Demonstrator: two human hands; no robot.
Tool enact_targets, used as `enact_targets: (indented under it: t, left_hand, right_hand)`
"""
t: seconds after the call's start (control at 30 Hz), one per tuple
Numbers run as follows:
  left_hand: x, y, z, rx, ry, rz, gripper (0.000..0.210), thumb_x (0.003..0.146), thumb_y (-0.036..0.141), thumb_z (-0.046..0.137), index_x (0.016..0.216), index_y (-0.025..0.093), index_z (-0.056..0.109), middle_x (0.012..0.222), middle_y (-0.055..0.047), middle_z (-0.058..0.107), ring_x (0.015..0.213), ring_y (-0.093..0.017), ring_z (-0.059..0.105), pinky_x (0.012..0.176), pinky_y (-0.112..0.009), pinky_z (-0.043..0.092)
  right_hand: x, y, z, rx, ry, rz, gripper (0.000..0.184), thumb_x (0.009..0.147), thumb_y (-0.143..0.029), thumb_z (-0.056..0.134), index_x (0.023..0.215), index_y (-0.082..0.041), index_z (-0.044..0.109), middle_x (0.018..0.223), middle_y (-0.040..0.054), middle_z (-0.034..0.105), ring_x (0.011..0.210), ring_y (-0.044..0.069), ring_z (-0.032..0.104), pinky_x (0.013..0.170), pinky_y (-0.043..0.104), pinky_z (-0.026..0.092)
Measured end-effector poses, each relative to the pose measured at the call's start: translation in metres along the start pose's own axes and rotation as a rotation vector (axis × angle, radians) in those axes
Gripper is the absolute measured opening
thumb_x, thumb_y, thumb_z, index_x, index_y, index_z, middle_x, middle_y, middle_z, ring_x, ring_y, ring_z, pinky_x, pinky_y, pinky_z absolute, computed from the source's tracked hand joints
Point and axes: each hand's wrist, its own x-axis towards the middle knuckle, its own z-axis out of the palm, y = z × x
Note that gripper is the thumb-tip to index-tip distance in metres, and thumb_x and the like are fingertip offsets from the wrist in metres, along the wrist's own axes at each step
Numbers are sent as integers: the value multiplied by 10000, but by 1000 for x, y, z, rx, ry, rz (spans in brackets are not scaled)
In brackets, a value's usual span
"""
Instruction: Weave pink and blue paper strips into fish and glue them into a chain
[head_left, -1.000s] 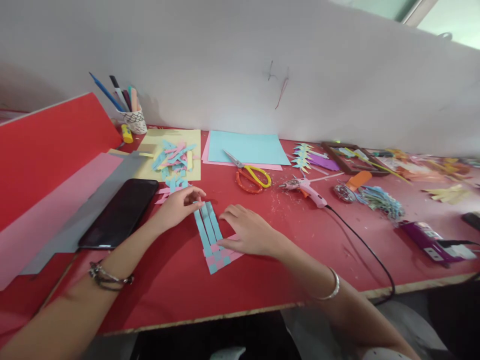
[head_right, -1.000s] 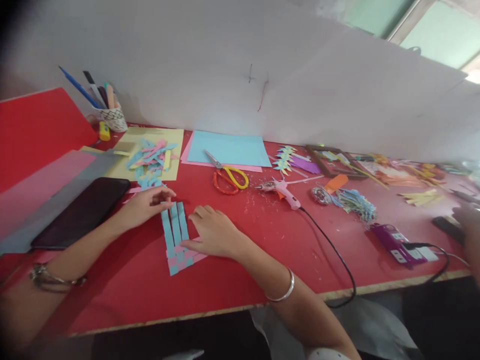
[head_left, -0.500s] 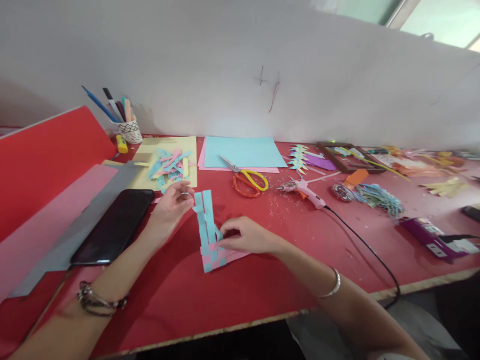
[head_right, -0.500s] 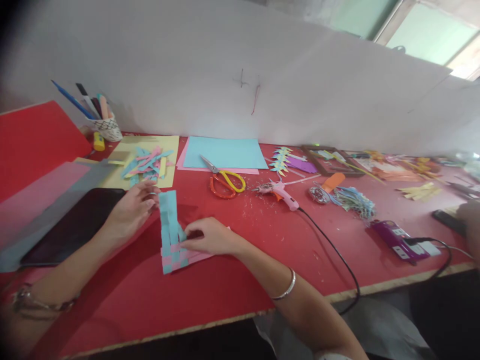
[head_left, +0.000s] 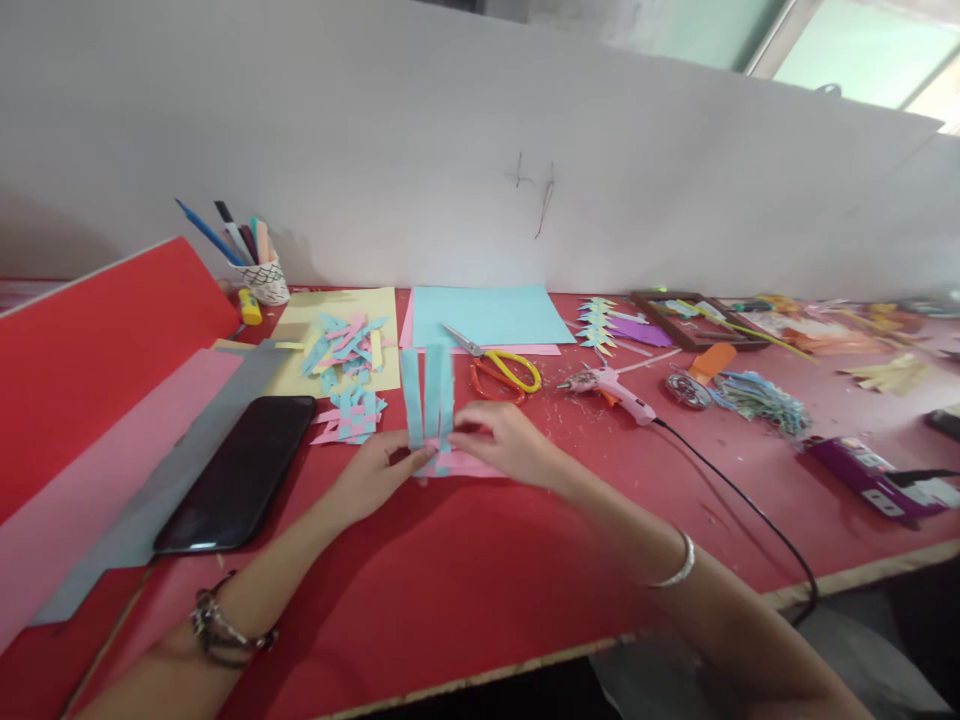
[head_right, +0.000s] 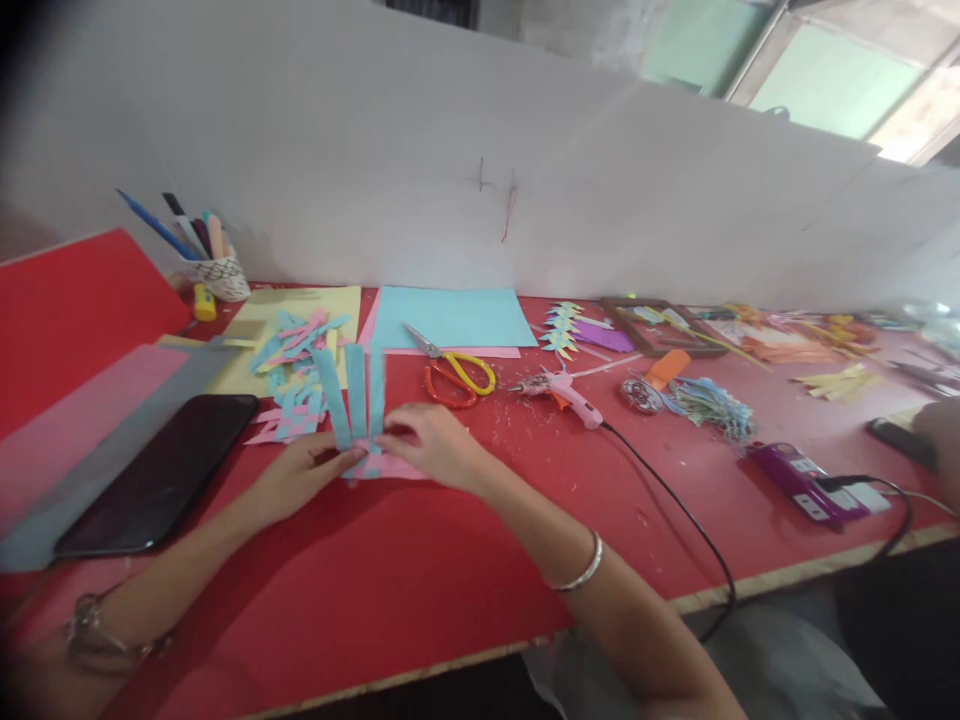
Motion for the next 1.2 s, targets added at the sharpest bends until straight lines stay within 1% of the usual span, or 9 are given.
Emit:
enact_targets:
  t: [0.17,0.27,0.43,0.6,0.73,0.9,1.07,1.13,1.2]
  left_hand:
    - [5,-8,-16,-71,292,-46,292,624,461,531,525,186,539,482,19,559,501,-141,507,520,-252,400]
    - [8,-11,-24,-114,347,-38,288,589,456,576,527,177,541,492,24,556,505,-133,498,525,-250,388]
    - [7,-8,-23,-167,361,-40,278,607,427,566,488,182,514,379,44,501,414,-116,457,473,-247,336]
    - [7,-6,-19,-346,391,-87,266,576,391,620,474,176,501,351,45,500,394,-99,467,461,-224,335]
    - [10,-7,-21,-529,433,-141,275,527,398,666,526,162,524,418,62,511,371,-69,457,437,-204,373]
    - [9,-5,-21,-741,465,-246,255,519,321,700,550,156,508,404,78,480,334,-53,456,406,-182,419]
    - [10,-2,-18,-880,492,-338,194,609,181,671,542,152,492,390,71,492,363,-73,520,445,-194,486]
    - [12,-1,-19,-922,500,-356,181,625,133,656,543,150,496,424,61,526,412,-88,566,476,-209,512]
    - [13,-2,-19,-951,498,-366,181,625,104,653,534,148,502,445,54,545,461,-102,599,491,-212,521]
  right_hand:
    - [33,12,-33,-454,-4,418,212,830,-272,467,942,-171,616,983,83,643,903,163,581,752,247,416]
    - [47,23,-32,-564,24,596,218,768,-166,523,946,-92,626,1029,210,613,998,290,556,755,350,430]
    - [58,35,-15,-584,31,749,234,756,-138,519,962,-91,621,1052,211,607,964,298,582,741,401,451]
    - [62,40,-10,-530,83,710,308,732,-172,559,1026,-80,561,1095,165,593,1028,244,548,813,354,425]
    - [65,39,-11,-425,152,647,239,683,-183,560,912,-116,577,977,159,631,932,270,582,692,299,421]
    - [59,22,-28,-258,341,573,143,746,-243,418,846,-162,480,801,68,594,685,169,556,543,250,380]
    - [20,-9,-43,16,468,362,131,773,-333,389,752,-206,363,645,-41,418,523,80,397,487,207,338]
    - [-1,-17,-39,165,402,267,222,763,-407,418,688,-212,341,564,-65,336,471,71,330,445,207,287]
    - [-19,-18,-31,99,343,263,279,729,-427,488,638,-205,344,537,-70,315,477,66,295,446,204,254]
